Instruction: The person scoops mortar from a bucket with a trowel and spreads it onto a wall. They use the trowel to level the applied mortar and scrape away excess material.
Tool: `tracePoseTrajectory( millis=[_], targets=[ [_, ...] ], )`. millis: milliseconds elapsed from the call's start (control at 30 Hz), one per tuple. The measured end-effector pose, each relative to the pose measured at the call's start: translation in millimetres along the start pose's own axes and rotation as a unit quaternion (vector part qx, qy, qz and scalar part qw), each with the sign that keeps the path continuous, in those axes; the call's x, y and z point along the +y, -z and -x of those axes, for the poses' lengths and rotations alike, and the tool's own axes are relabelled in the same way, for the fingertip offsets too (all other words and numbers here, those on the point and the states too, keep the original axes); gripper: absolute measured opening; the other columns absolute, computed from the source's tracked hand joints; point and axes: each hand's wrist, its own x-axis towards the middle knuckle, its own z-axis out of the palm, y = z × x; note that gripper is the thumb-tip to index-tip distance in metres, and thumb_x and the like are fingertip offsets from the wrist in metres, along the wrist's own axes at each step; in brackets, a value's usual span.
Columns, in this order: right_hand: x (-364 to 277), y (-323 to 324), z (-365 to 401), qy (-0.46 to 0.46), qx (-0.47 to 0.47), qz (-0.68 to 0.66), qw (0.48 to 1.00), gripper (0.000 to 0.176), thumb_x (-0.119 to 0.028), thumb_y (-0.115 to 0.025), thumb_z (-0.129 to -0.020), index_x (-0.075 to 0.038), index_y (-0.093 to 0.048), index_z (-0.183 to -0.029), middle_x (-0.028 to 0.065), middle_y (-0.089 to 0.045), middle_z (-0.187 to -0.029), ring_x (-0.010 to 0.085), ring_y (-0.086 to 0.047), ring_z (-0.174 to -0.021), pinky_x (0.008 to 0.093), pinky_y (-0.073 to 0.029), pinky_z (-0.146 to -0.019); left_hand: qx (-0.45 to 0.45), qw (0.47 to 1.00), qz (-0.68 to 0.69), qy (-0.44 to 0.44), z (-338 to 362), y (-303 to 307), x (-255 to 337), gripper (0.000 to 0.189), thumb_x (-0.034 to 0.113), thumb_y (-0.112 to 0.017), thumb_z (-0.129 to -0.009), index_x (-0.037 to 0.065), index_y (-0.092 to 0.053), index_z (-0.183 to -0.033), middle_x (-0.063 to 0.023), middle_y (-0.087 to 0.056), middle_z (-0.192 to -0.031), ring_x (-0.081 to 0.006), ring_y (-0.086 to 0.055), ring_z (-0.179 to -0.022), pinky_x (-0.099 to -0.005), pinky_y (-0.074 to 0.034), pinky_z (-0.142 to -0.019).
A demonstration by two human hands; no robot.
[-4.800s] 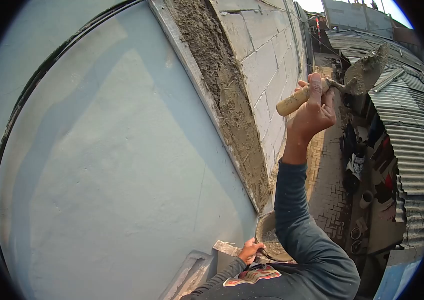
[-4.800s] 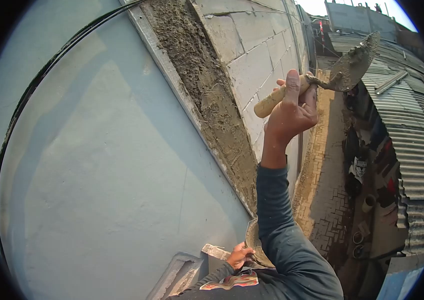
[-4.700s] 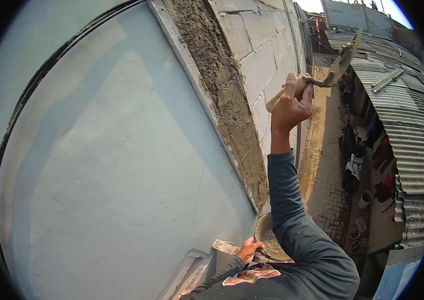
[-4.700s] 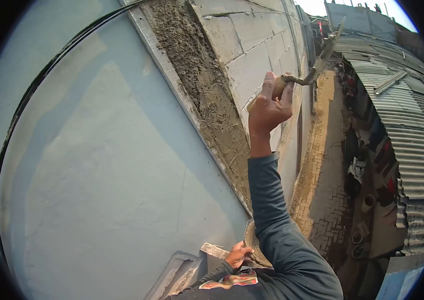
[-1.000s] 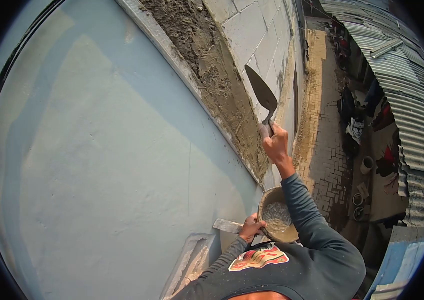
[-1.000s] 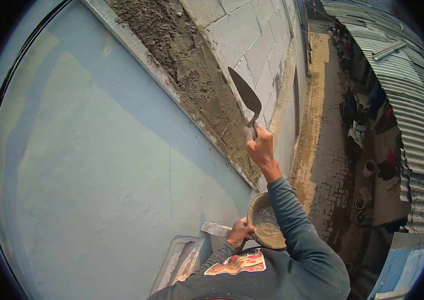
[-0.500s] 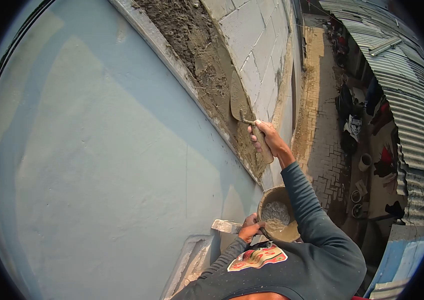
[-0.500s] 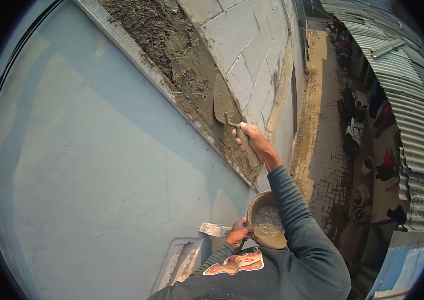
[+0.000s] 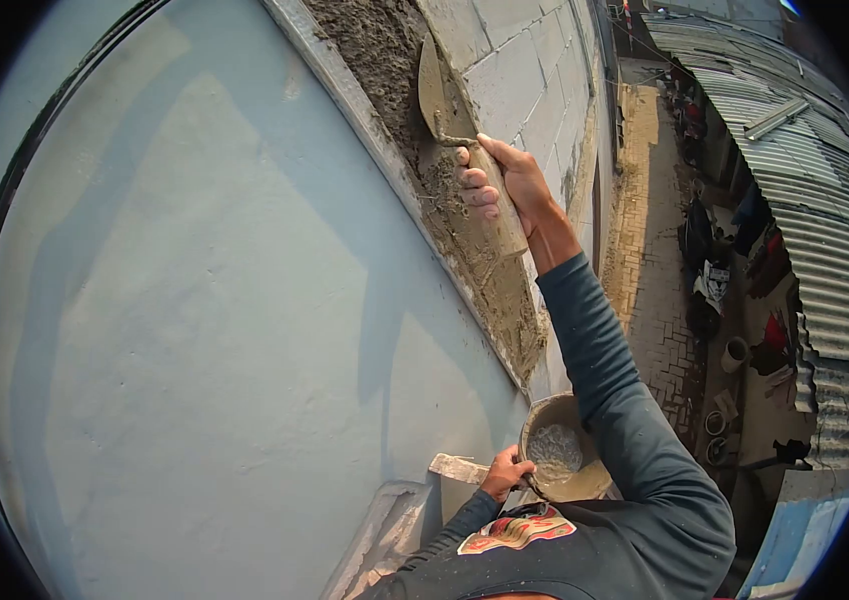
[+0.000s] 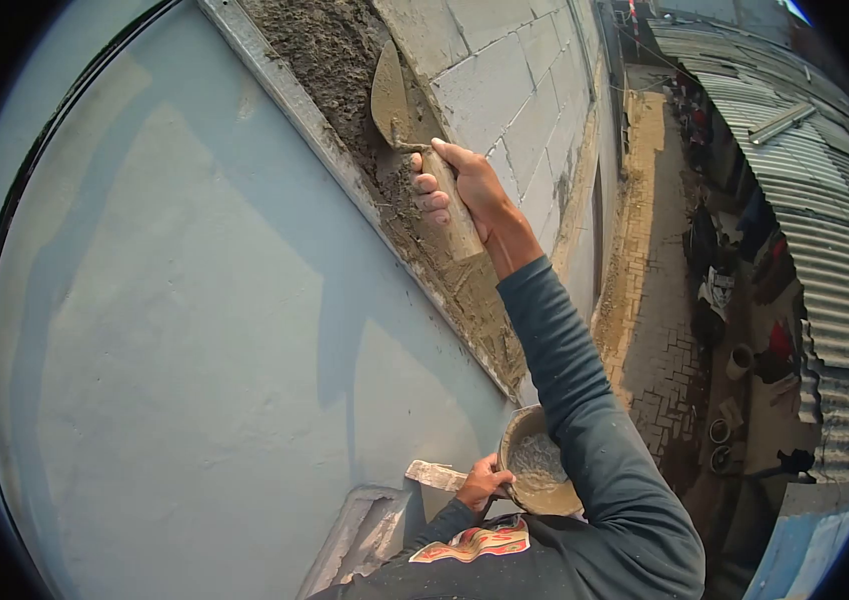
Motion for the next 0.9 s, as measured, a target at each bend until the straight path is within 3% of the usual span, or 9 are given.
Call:
tracePoseTrajectory(
  millis=[167, 300, 467, 533, 567, 633, 700, 767, 900],
  targets=[
    [-42.4, -39.4, 2.8, -0.03, -0.062, 0.111, 0.991, 0.032, -0.033, -0.038, -0.101, -0.005, -0.054, -0.095, -0.0019, -0.05, -0.067, 0.0056, -0.045, -0.048, 0.0229, -0.04, -0.04, 0.016, 1.0, -0.02, 0.014, -3.8, -2.0, 5.5, 0.023, 0.005, -0.067, -0.075, 0.0, -0.061, -0.097, -0.0043, -0.062, -0.08, -0.0122, -0.06, -0.065, -0.0271, -0.053, -0.053],
    [-36.7, -40.8, 87.1, 0.09, 0.054, 0.34, 0.935, 0.036, -0.03, -0.049, -0.098, 0.004, -0.058, -0.107, 0.0042, -0.057, -0.073, 0.0092, -0.056, -0.058, 0.0239, -0.046, -0.048, 0.015, 1.0, 0.007, 0.006, -2.4, -0.3, 6.0, 0.022, 0.004, -0.068, -0.075, 0.001, -0.061, -0.095, -0.0043, -0.063, -0.079, -0.0121, -0.06, -0.067, -0.0275, -0.053, -0.057],
    [-48.1, -13.0, 215.4, -0.086, 0.092, 0.551, 0.825, 0.038, -0.027, -0.059, -0.09, 0.006, -0.061, -0.11, 0.0091, -0.06, -0.075, 0.0164, -0.058, -0.062, 0.0287, -0.05, -0.061, 0.031, 0.993, 0.098, -0.055, -5.2, -1.1, 7.8, 0.022, 0.0, -0.066, -0.075, 0.001, -0.06, -0.096, -0.0042, -0.064, -0.083, -0.0111, -0.06, -0.069, -0.0258, -0.051, -0.065],
    [-46.1, -25.6, 246.5, -0.335, 0.119, 0.738, 0.574, 0.032, -0.021, -0.063, -0.083, 0.006, -0.063, -0.101, 0.0175, -0.063, -0.078, 0.0236, -0.064, -0.068, 0.0335, -0.052, -0.066, 0.027, 0.989, 0.142, -0.02, 7.8, -12.1, 40.3, 0.025, -0.002, -0.064, -0.075, 0.0, -0.058, -0.099, -0.0056, -0.064, -0.087, -0.0122, -0.061, -0.075, -0.0255, -0.052, -0.068],
    [-32.3, -14.3, 261.6, -0.37, 0.124, 0.719, 0.575, 0.032, -0.021, -0.063, -0.083, 0.006, -0.063, -0.101, 0.0175, -0.063, -0.078, 0.0236, -0.064, -0.068, 0.0335, -0.052, -0.066, 0.016, 0.989, 0.137, -0.057, 14.8, -19.7, 56.8, 0.031, -0.003, -0.062, -0.077, -0.001, -0.054, -0.107, -0.0092, -0.064, -0.093, -0.0153, -0.066, -0.078, -0.0275, -0.059, -0.062],
    [-0.1, 26.6, 288.1, -0.376, 0.002, 0.829, 0.413, 0.023, -0.015, -0.064, -0.078, 0.006, -0.064, -0.087, 0.023, -0.065, -0.083, 0.0303, -0.068, -0.074, 0.0389, -0.053, -0.068, 0.013, 0.99, 0.104, -0.092, -10.9, -15.3, 32.4, 0.027, -0.003, -0.061, -0.076, -0.001, -0.055, -0.102, -0.0095, -0.064, -0.092, -0.0155, -0.065, -0.077, -0.0278, -0.059, -0.062],
    [35.8, 35.9, 286.1, -0.439, -0.013, 0.838, 0.323, 0.015, -0.011, -0.061, -0.078, 0.004, -0.065, -0.078, 0.0225, -0.067, -0.082, 0.0327, -0.069, -0.076, 0.043, -0.055, -0.064, 0.003, 0.993, 0.077, -0.089, -17.4, -20.4, 43.4, 0.024, -0.003, -0.062, -0.075, -0.001, -0.056, -0.098, -0.0087, -0.064, -0.091, -0.0144, -0.064, -0.077, -0.0273, -0.058, -0.061],
    [75.9, 70.3, 295.5, -0.357, 0.018, 0.893, 0.273, 0.015, -0.012, -0.062, -0.078, 0.001, -0.068, -0.074, 0.0195, -0.068, -0.076, 0.0337, -0.07, -0.07, 0.0436, -0.055, -0.058, 0.041, 0.963, -0.133, -0.232, -27.7, -25.8, 49.2, 0.017, -0.002, -0.063, -0.072, 0.001, -0.057, -0.088, -0.0046, -0.062, -0.084, -0.0115, -0.059, -0.074, -0.026, -0.053, -0.06],
    [102.9, 96.8, 292.7, -0.406, -0.011, 0.864, 0.298, 0.015, -0.013, -0.062, -0.077, -0.001, -0.071, -0.08, 0.0198, -0.07, -0.082, 0.0339, -0.071, -0.076, 0.0423, -0.056, -0.059, 0.091, 0.952, -0.175, -0.236, -24.8, -47.0, 70.6, 0.02, 0.007, -0.065, -0.069, 0.002, -0.046, -0.072, -0.001, -0.045, -0.065, -0.0112, -0.041, -0.062, -0.0286, -0.039, -0.057]
  ],
)
